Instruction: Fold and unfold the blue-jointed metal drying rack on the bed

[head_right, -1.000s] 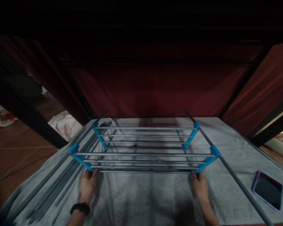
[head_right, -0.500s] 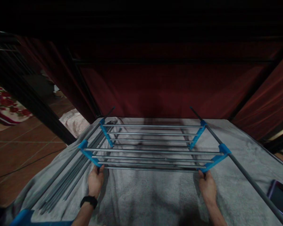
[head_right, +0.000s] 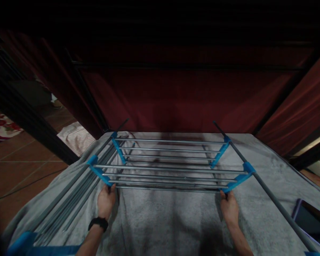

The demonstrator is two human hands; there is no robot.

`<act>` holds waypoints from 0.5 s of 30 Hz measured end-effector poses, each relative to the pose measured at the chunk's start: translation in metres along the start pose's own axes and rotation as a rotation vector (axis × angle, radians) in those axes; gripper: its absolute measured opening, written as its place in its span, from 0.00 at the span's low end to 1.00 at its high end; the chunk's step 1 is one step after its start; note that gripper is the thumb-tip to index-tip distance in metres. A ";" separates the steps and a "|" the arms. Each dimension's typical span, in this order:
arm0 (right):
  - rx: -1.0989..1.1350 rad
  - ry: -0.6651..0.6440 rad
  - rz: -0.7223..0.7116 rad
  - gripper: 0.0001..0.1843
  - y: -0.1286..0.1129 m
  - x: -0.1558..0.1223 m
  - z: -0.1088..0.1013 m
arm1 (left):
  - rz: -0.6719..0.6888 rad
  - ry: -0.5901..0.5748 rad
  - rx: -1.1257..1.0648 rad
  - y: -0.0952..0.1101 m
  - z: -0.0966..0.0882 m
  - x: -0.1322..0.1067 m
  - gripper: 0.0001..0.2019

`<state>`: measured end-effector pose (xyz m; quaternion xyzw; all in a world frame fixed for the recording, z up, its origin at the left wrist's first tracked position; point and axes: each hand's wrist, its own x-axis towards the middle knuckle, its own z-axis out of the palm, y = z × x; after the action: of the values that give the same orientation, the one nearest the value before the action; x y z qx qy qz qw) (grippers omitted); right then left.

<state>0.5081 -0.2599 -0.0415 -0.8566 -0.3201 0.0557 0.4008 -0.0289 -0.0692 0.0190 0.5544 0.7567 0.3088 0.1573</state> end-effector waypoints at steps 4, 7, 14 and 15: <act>-0.010 0.000 0.021 0.26 -0.004 -0.001 0.001 | -0.013 -0.003 0.056 0.002 0.000 -0.001 0.12; -0.004 0.026 0.003 0.25 -0.007 -0.003 0.001 | 0.011 0.010 0.075 0.001 0.001 -0.003 0.13; 0.108 0.078 -0.031 0.29 -0.014 -0.009 0.007 | 0.040 -0.013 0.057 -0.004 0.002 0.002 0.16; 0.116 0.084 -0.036 0.29 -0.015 -0.010 0.008 | 0.046 -0.012 0.053 -0.005 0.003 0.003 0.16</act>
<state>0.4901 -0.2533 -0.0374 -0.8276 -0.3147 0.0307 0.4638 -0.0319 -0.0667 0.0143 0.5774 0.7508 0.2887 0.1397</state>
